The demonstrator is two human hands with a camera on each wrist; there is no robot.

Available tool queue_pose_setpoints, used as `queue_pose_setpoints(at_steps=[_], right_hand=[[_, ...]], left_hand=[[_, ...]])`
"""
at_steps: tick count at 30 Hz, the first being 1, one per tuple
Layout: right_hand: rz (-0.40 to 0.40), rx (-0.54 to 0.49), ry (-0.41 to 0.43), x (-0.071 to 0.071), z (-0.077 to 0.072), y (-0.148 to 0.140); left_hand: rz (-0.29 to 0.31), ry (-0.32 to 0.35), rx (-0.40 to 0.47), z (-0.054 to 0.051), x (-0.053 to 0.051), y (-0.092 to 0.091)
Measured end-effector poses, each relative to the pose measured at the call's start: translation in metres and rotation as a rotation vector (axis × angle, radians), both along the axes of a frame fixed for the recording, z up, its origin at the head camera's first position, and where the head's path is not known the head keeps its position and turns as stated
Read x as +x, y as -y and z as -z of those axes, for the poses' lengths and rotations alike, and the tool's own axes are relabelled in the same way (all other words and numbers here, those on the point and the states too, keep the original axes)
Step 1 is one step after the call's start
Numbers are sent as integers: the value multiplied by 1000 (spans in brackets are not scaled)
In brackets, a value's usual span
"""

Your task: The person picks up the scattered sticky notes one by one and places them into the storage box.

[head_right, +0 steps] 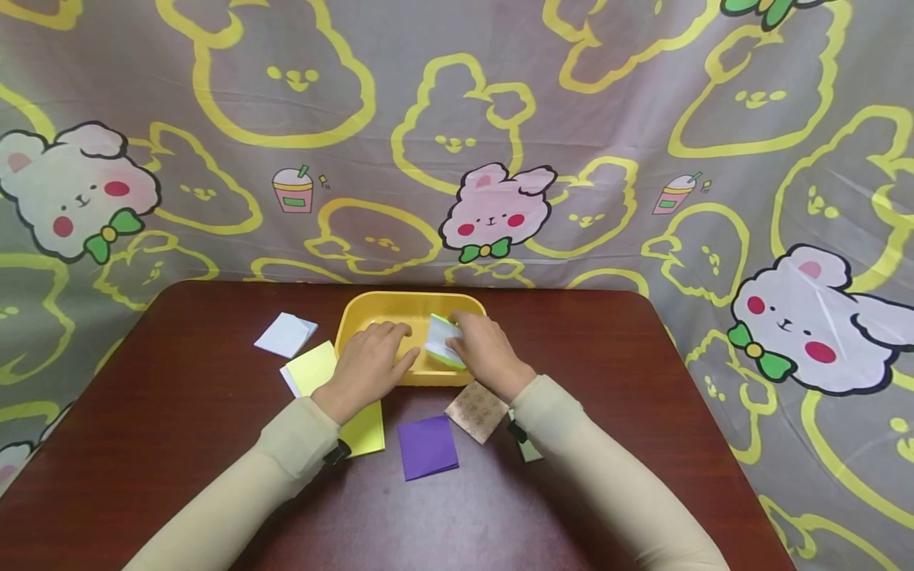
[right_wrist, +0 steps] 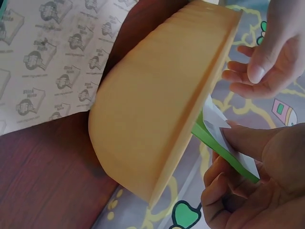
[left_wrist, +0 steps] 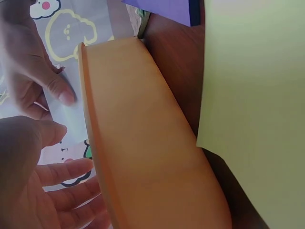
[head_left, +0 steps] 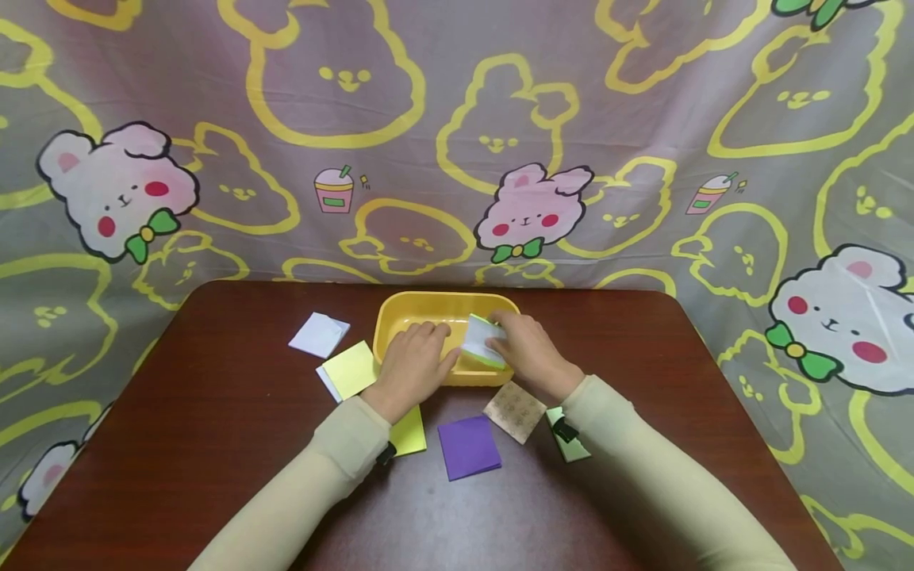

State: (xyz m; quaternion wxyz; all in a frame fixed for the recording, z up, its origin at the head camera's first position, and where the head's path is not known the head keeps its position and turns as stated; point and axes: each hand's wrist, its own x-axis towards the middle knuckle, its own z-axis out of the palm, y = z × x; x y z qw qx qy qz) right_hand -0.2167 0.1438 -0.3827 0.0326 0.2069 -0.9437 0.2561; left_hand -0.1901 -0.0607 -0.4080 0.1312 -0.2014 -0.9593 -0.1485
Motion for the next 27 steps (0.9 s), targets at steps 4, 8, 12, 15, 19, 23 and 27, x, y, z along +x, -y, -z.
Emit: queue_pose_setpoints(at_steps=[4,8,12,15,19,23,27], right_hand=[[10,10,49,-1,4,2],[13,21,84,-1,7,5],[6,39,81,-2,11,8],[-4,58,67,-2,13,9],[-25,74,48,-2,15,11],[-39,92,38,-3,18,11],[-38,121,44,-5,20,10]], left_hand=[[-6,-1,-6,0,0,1],[-13,0,-9,1,0,2],[-16,-8,-13,2,-1,2],[-17,-12,-11,3,-2,3],[-26,2,-18,4,-4,4],[-34,20,-24,5,-5,4],[-33,28,-20,5,-5,4]])
